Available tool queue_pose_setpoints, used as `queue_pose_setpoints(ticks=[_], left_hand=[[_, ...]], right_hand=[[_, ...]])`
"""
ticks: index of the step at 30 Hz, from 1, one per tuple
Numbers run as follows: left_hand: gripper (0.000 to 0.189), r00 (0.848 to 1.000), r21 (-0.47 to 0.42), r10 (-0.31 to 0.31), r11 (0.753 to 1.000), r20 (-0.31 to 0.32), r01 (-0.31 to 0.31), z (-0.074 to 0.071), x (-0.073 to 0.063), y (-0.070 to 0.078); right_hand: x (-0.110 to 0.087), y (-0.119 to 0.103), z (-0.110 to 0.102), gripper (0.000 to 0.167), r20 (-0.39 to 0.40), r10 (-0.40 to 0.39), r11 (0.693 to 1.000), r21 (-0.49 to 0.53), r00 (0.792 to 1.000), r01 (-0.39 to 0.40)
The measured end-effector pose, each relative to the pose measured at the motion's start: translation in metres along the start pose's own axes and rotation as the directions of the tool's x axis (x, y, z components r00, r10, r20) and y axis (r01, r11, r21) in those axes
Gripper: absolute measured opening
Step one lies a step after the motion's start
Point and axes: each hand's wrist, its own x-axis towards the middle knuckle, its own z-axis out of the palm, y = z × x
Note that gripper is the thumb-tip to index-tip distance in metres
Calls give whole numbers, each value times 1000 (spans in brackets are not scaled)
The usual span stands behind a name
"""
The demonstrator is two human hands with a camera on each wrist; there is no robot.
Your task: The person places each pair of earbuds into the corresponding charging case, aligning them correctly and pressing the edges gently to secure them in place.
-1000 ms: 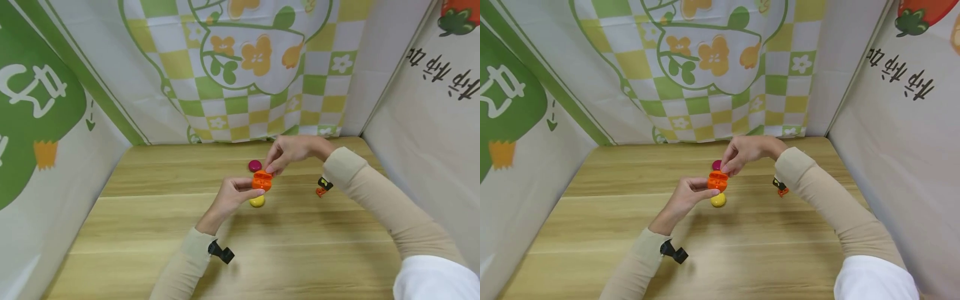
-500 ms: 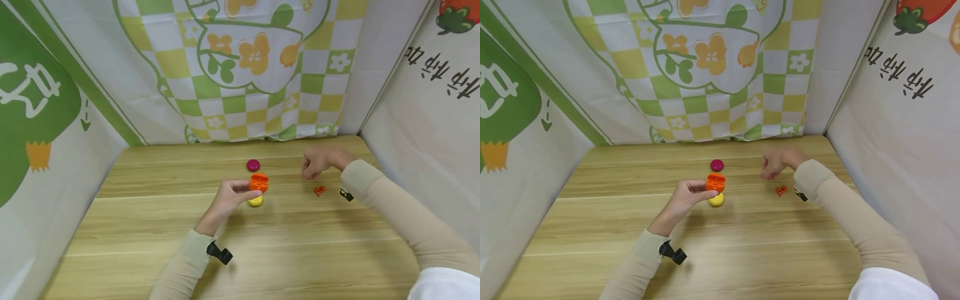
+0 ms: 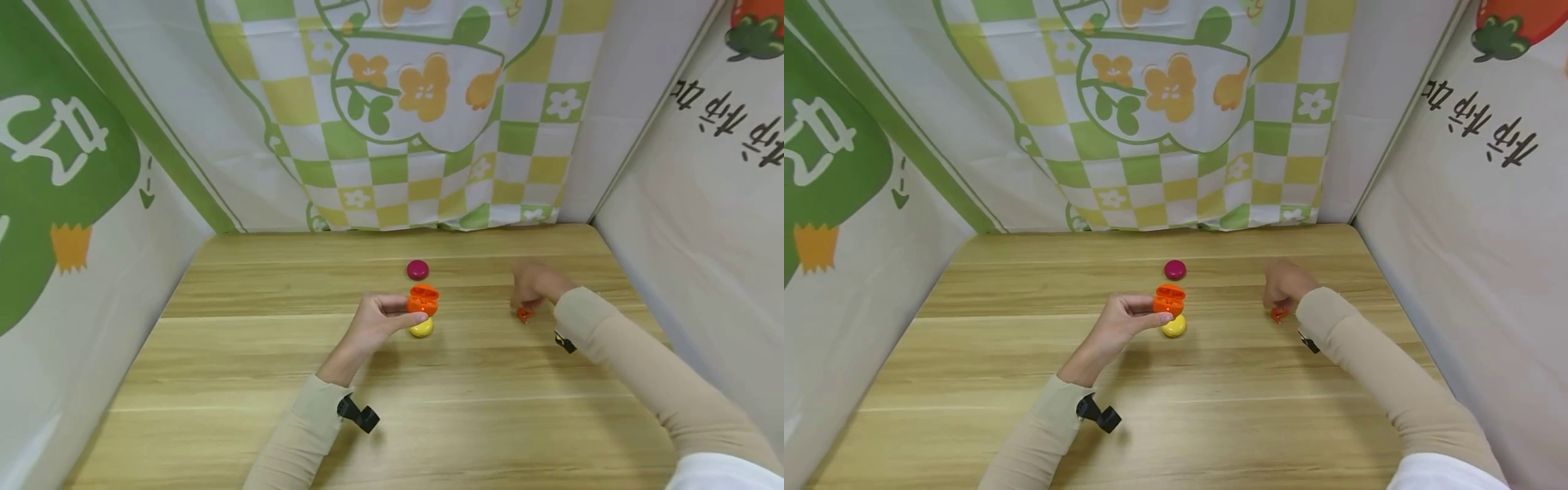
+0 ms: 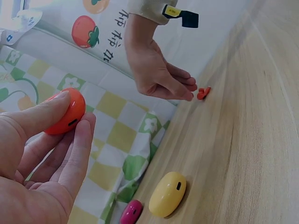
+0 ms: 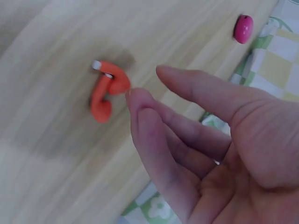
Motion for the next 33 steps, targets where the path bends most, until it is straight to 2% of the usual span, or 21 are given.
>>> queue_pose_setpoints(ticks=[3,5,10,17,19,22,27,30,33], left_hand=[[28,1000,1,0,1000,-1,0,-1,-1,0],[28,1000,1,-2,1000,-1,2,-1,-1,1],[28,1000,4,-12,1000,2,12,0,-1,1],[29,999,13,-37,999,-3,37,0,-1,-1],[29,999,12,-38,999,-6,38,0,-1,-1],[28,999,11,-41,999,-12,42,0,-1,0],[28,999,16,-44,999,-1,44,1,-1,1],[29,999,18,-48,999,9,48,1,-1,2],[31,998,15,-56,998,11,55,2,-1,5]], right_hand=[[2,3,8,18,-37,34,999,42,999,-33],[3,6,12,27,-48,55,996,70,997,-51],[4,11,19,44,-52,96,989,119,994,-89],[5,12,20,30,-47,108,988,119,993,-102],[4,12,18,20,-27,104,988,119,994,-100],[4,11,11,9,6,72,994,84,997,-72],[-2,8,-11,20,0,-49,999,16,999,49],[-10,2,-27,18,-19,-126,986,107,992,127],[-19,-7,-44,17,-32,-204,955,212,978,207]])
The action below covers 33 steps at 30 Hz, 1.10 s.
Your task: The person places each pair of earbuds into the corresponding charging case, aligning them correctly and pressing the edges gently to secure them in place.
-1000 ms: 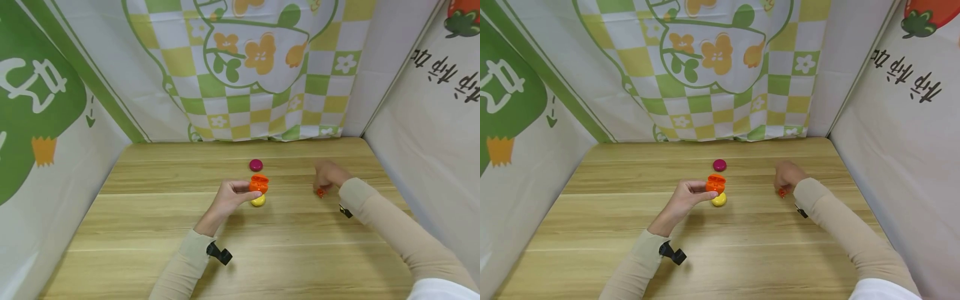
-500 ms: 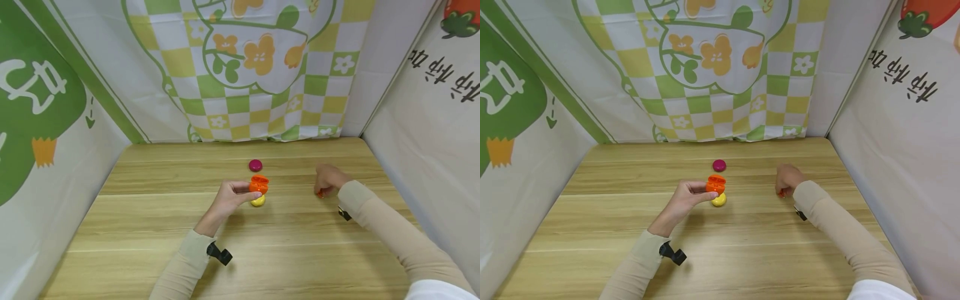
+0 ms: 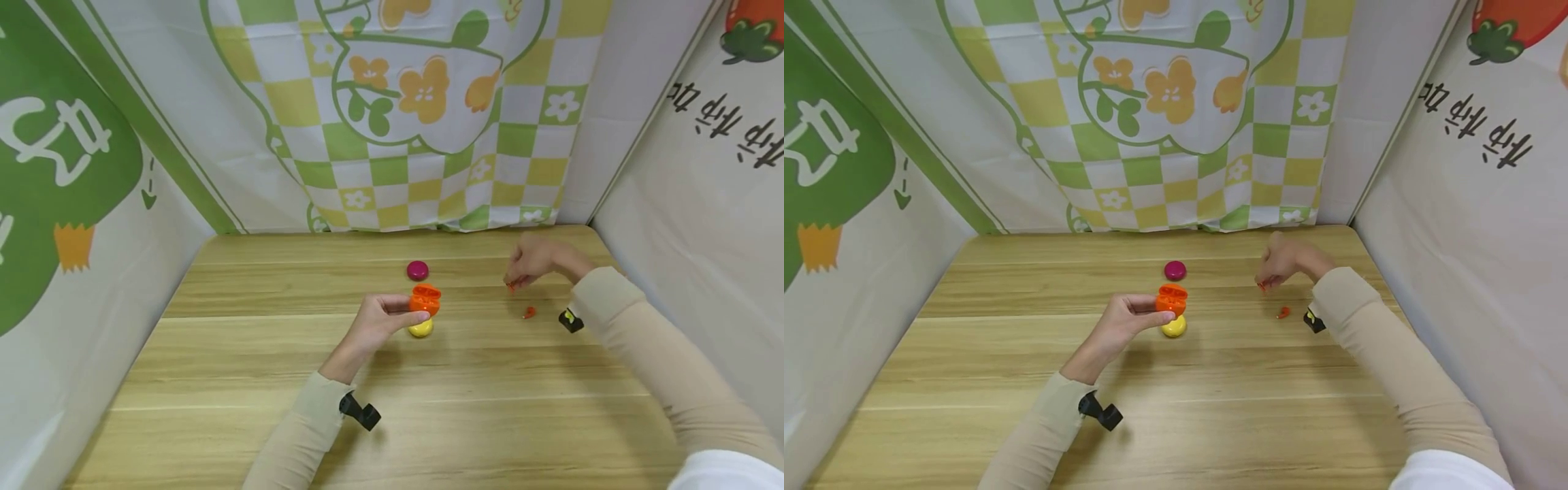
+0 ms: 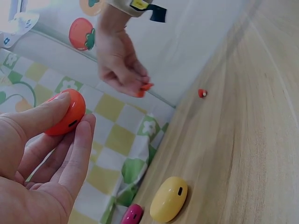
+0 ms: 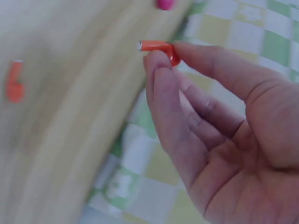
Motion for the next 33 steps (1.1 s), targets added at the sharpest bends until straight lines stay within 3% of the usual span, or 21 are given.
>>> queue_pose_setpoints(ticks=[3,9,14,21,28,33], left_hand=[[32,1000,-1,-12,1000,-1,12,0,0,1],[31,999,-10,-33,999,-21,33,-3,3,4],[33,999,-32,-29,999,-25,28,-6,5,9],[35,999,-46,-16,999,-39,14,-8,5,17],[33,995,-80,44,995,-91,-52,2,6,21],[31,990,-93,81,991,-115,-91,4,6,20]], right_hand=[[-5,-16,-13,19,-5,-54,997,55,999,54],[-13,-48,-33,21,-21,-141,988,63,990,142],[-18,-71,-38,19,-36,-261,961,79,965,263],[-17,-99,-30,16,-12,-390,918,72,921,390],[-12,-113,-13,17,10,-432,898,101,902,429],[-8,-120,4,17,5,-484,870,113,875,481]])
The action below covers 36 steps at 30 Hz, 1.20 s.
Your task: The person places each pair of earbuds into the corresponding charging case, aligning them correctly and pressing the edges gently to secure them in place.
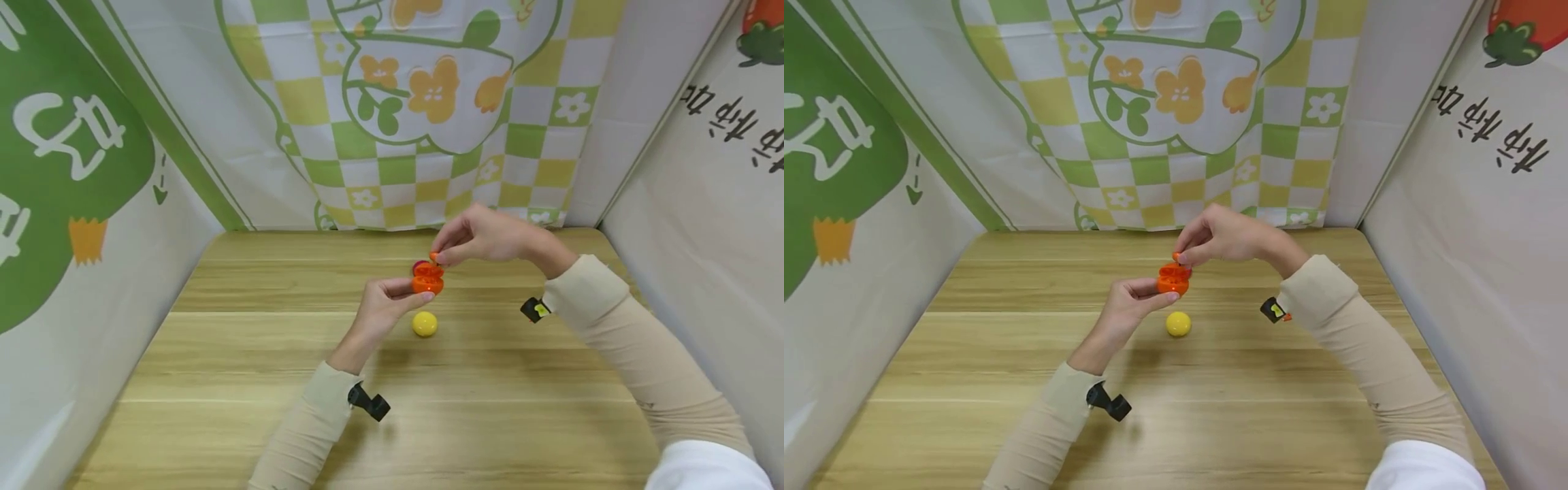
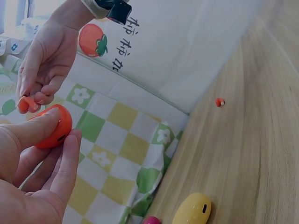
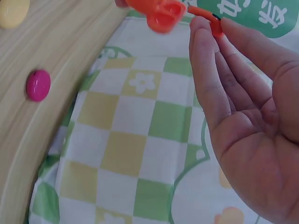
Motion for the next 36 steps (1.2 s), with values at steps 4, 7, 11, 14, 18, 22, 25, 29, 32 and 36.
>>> queue_pose_setpoints(ticks=[4,7,11,14,18,22,25,29,32,36], left_hand=[[30,1000,-10,-5,1000,-9,5,1,1,-1],[30,1000,-13,-16,1000,-5,16,1,0,-1],[28,1000,-9,-21,1000,-8,21,1,0,-2],[27,1000,-9,-14,1000,-15,14,1,0,-2],[28,1000,-17,-2,1000,-15,2,2,1,-4],[27,1000,-18,-5,1000,-20,5,2,2,-4],[26,1000,-9,-9,1000,-27,9,3,2,-4],[27,999,4,-9,1000,-37,9,3,3,-5],[28,999,11,-10,1000,-43,11,4,4,-4],[28,999,15,-10,1000,-40,10,5,4,-4]], right_hand=[[1,1,12,17,-10,-54,998,10,998,55],[2,2,19,17,-33,-78,997,-4,996,78],[3,5,26,17,-60,-81,997,-8,995,81],[3,7,29,17,-73,-78,997,-20,994,77],[4,7,32,16,-98,-84,994,-78,992,77],[5,4,33,15,-124,-84,984,-169,989,63],[7,0,30,13,-120,-73,975,-219,990,45],[11,-7,23,12,-66,-49,968,-248,997,31],[13,-13,18,13,-21,-23,961,-277,1000,17],[15,-21,16,13,3,15,942,-334,1000,-13]])
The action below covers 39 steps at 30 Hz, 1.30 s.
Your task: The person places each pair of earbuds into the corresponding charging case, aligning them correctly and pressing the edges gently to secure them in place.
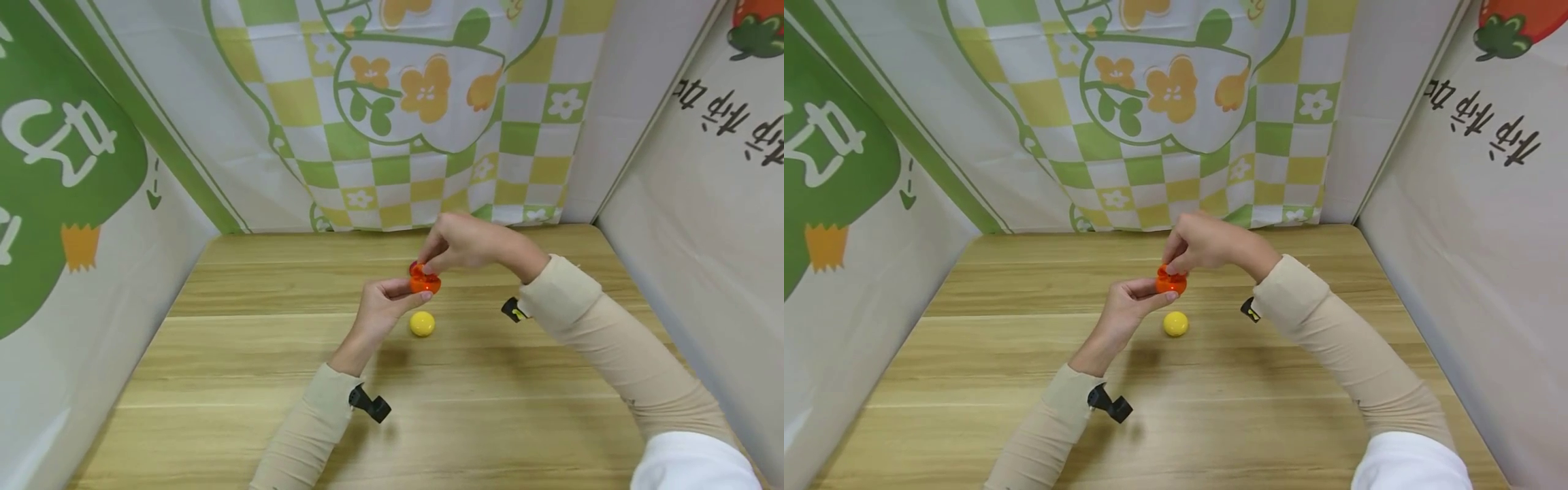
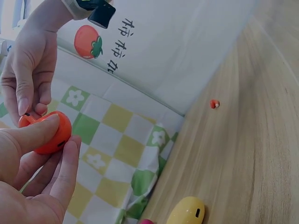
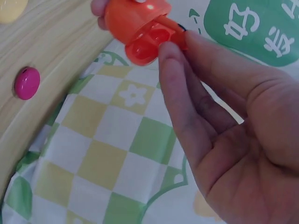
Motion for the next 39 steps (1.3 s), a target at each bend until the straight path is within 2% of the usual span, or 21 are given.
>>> queue_pose_setpoints(ticks=[6,10,17,23,30,34,39], left_hand=[[28,1000,-9,-4,1000,4,4,1,0,0],[29,1000,-5,-23,1000,6,23,2,0,0],[30,999,4,-43,999,7,43,3,0,-1],[31,999,0,-38,999,7,38,3,1,-3],[27,999,22,-46,999,-2,46,4,-1,-3],[29,999,17,-40,999,-7,40,4,0,-4],[29,999,7,-44,999,-27,44,4,-1,-5]], right_hand=[[5,-8,-2,8,9,11,998,-64,1000,-10],[7,-8,-6,5,43,16,997,-82,999,-12],[9,-6,-11,3,95,74,993,-93,993,-66],[11,-6,-3,2,61,58,991,-122,996,-50],[8,-6,5,4,31,27,994,-105,999,-23],[3,-1,0,3,27,38,994,-108,999,-35],[-10,16,-8,4,39,101,988,-121,994,-96]])
